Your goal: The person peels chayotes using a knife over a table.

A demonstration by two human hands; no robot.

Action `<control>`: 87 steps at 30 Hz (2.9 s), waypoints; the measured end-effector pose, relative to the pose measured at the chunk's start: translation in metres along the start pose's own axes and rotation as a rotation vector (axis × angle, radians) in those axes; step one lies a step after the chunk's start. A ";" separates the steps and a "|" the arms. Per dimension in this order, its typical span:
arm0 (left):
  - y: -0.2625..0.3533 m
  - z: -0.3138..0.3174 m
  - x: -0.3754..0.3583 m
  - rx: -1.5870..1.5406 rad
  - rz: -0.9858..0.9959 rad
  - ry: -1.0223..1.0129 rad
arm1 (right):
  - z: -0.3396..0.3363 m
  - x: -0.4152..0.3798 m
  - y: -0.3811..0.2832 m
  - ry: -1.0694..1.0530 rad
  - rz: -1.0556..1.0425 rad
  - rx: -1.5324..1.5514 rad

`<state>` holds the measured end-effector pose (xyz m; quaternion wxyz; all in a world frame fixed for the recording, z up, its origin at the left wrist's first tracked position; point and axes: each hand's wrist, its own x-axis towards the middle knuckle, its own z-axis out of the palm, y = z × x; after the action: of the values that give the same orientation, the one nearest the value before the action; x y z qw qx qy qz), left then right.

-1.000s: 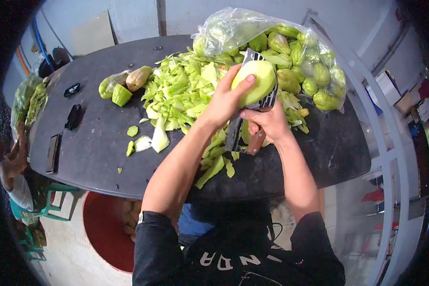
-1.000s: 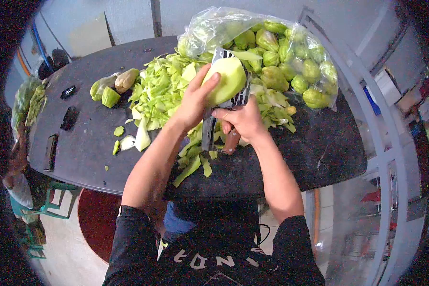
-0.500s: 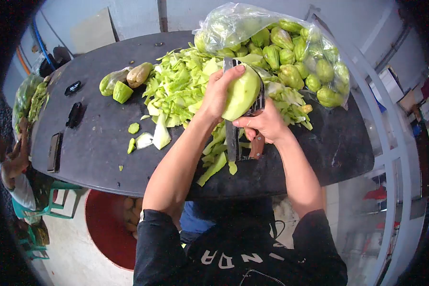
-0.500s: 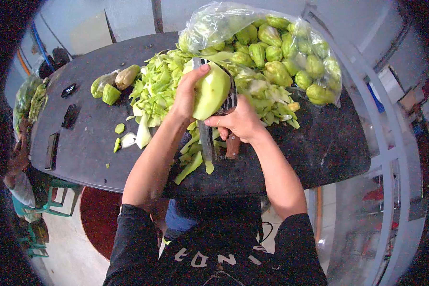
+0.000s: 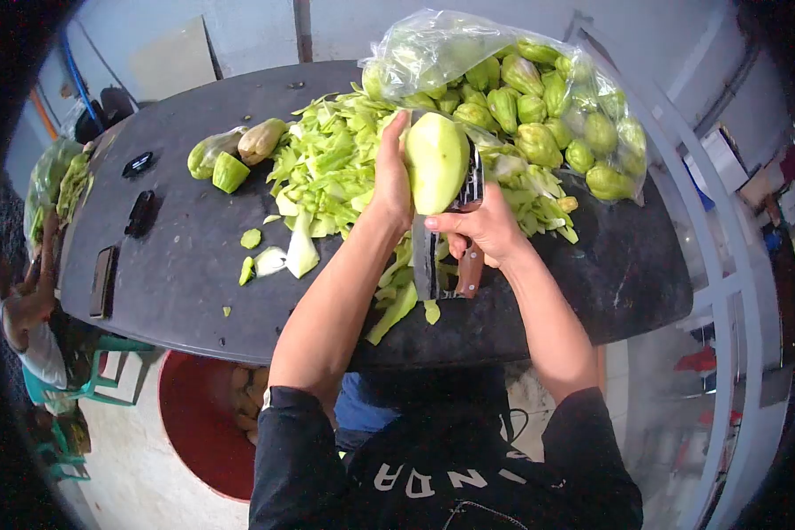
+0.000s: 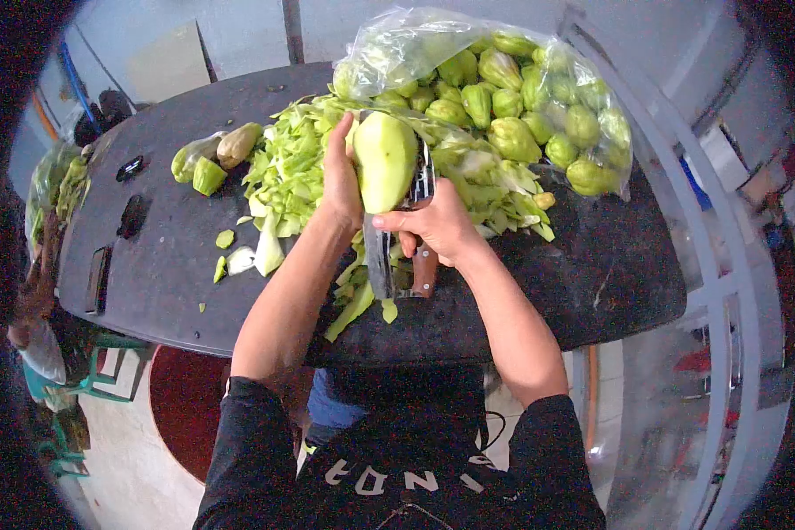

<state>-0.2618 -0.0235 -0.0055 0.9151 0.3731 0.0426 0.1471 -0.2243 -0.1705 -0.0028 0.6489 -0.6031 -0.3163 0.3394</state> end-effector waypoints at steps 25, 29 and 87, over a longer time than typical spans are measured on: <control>0.017 -0.013 0.012 -0.254 0.080 0.330 | -0.049 0.028 -0.046 0.233 -0.074 0.000; 0.039 -0.018 0.004 -0.426 0.352 0.371 | -0.066 0.056 -0.071 0.317 -0.086 -0.476; 0.040 0.002 -0.044 -0.251 0.440 -0.050 | -0.009 -0.015 -0.035 0.152 -0.246 -0.235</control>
<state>-0.3127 -0.0111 0.0220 0.9011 0.2602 -0.0808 0.3374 -0.2236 -0.1897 0.0316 0.6324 -0.6556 -0.3752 0.1716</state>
